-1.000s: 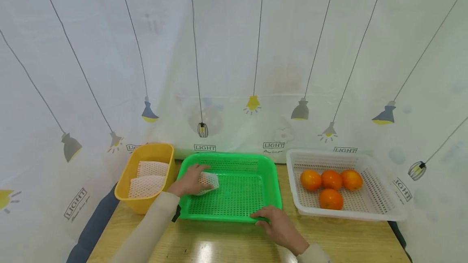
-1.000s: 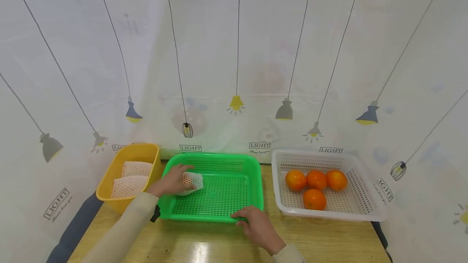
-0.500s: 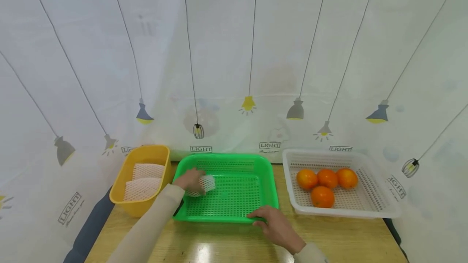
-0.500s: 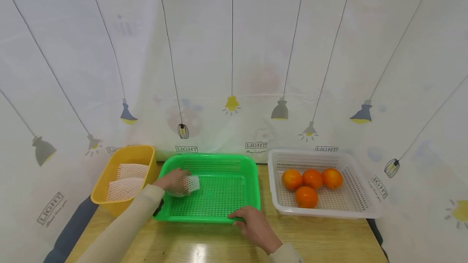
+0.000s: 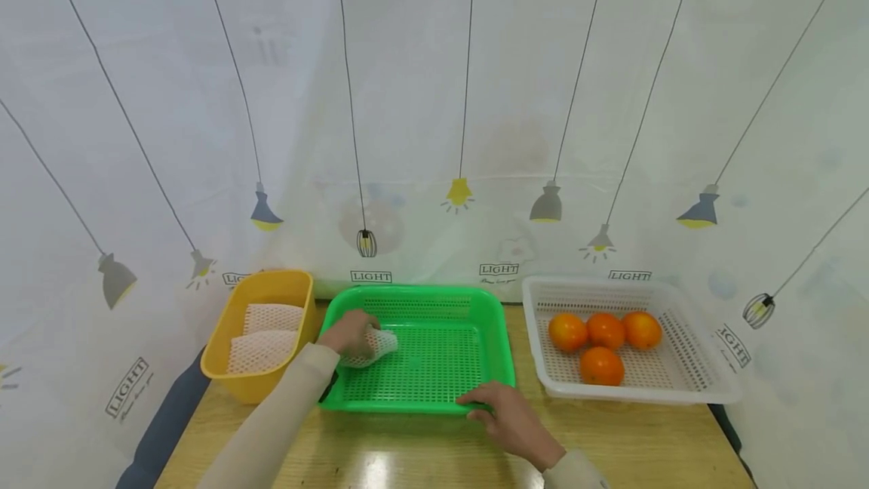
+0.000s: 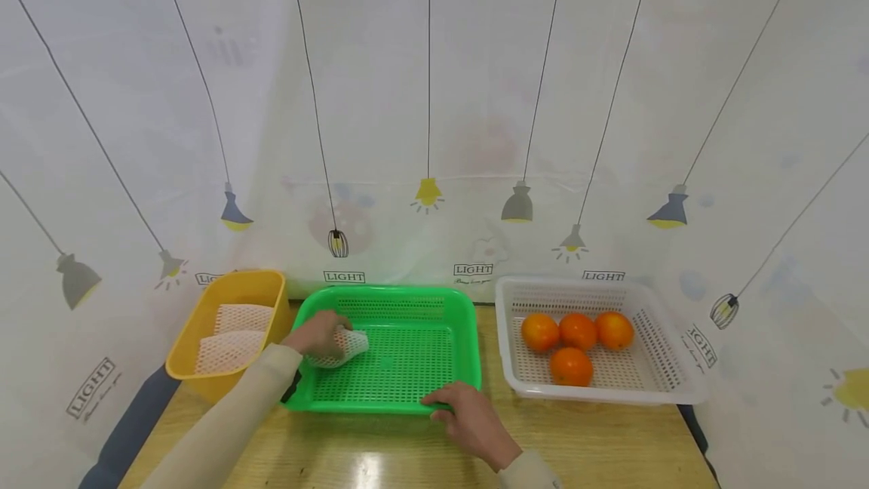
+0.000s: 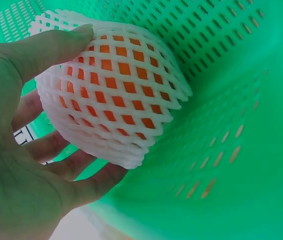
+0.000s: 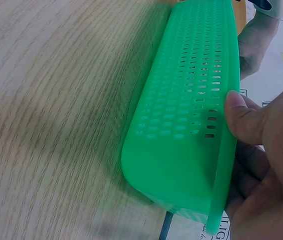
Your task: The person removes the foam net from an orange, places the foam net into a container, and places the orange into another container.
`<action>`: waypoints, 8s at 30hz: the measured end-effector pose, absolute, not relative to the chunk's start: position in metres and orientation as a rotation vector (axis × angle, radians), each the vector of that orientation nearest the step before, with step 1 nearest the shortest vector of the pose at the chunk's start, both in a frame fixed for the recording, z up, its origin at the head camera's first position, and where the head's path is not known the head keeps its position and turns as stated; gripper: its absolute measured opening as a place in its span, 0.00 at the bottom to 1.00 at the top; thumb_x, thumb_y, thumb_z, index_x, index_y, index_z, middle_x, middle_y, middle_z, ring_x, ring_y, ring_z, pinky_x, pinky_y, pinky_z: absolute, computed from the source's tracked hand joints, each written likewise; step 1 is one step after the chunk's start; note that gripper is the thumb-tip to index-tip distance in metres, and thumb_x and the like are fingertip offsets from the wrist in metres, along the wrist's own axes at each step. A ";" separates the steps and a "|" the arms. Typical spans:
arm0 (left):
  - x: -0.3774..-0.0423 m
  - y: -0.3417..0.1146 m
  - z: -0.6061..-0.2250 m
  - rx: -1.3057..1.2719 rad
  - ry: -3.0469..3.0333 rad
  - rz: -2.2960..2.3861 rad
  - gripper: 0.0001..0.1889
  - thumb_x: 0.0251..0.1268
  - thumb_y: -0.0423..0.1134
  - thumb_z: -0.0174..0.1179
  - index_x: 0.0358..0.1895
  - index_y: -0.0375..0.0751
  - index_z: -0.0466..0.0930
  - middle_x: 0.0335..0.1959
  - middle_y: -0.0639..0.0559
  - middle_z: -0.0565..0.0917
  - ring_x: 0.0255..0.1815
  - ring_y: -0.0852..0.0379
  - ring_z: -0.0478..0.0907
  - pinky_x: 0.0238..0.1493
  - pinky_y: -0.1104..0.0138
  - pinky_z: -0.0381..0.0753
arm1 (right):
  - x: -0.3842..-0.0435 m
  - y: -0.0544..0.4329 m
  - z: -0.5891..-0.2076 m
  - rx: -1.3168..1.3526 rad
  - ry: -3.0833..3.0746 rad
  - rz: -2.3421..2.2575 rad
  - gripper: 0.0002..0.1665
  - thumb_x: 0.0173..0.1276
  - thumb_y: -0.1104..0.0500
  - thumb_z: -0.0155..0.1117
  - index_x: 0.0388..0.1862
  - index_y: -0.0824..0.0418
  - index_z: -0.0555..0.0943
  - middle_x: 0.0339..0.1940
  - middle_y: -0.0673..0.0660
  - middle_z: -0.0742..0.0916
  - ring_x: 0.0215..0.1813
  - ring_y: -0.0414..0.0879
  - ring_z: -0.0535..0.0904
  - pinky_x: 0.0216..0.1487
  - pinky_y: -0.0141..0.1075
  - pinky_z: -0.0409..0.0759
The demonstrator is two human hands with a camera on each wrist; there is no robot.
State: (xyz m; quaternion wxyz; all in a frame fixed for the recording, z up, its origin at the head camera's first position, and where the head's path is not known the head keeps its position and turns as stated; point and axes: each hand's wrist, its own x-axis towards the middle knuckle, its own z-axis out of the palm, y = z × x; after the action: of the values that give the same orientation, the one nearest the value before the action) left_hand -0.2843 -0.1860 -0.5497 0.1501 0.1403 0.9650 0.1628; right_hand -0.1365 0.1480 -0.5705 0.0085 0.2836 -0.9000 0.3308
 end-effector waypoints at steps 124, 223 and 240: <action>-0.073 -0.092 -0.645 0.438 1.811 2.192 0.25 0.59 0.30 0.73 0.58 0.21 0.79 0.71 0.21 0.68 0.57 0.61 0.85 0.57 0.65 0.85 | -0.084 0.157 -0.626 0.802 -2.703 1.860 0.25 0.71 0.51 0.69 0.65 0.53 0.83 0.65 0.66 0.84 0.65 0.32 0.77 0.59 0.30 0.78; -0.083 -0.079 -0.627 0.403 2.419 2.080 0.18 0.45 0.20 0.71 0.39 0.45 0.92 0.35 0.47 0.90 0.40 0.62 0.85 0.44 0.68 0.87 | -0.086 0.135 -0.619 0.798 -2.261 1.656 0.22 0.52 0.78 0.71 0.41 0.57 0.89 0.36 0.53 0.92 0.39 0.33 0.85 0.35 0.32 0.86; -0.088 -0.091 -0.629 0.578 2.248 2.006 0.16 0.61 0.26 0.68 0.51 0.40 0.81 0.47 0.40 0.88 0.49 0.65 0.85 0.55 0.70 0.82 | -0.087 0.139 -0.628 0.664 -2.773 1.914 0.44 0.59 0.48 0.80 0.74 0.47 0.72 0.67 0.49 0.82 0.66 0.35 0.75 0.67 0.37 0.72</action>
State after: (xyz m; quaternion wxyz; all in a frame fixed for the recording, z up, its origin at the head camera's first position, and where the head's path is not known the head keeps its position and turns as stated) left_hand -0.0883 -0.0912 -0.6285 0.0368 0.1883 0.7323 0.6534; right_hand -0.0868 0.1395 -0.6284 -0.1456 0.1913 -0.7989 0.5513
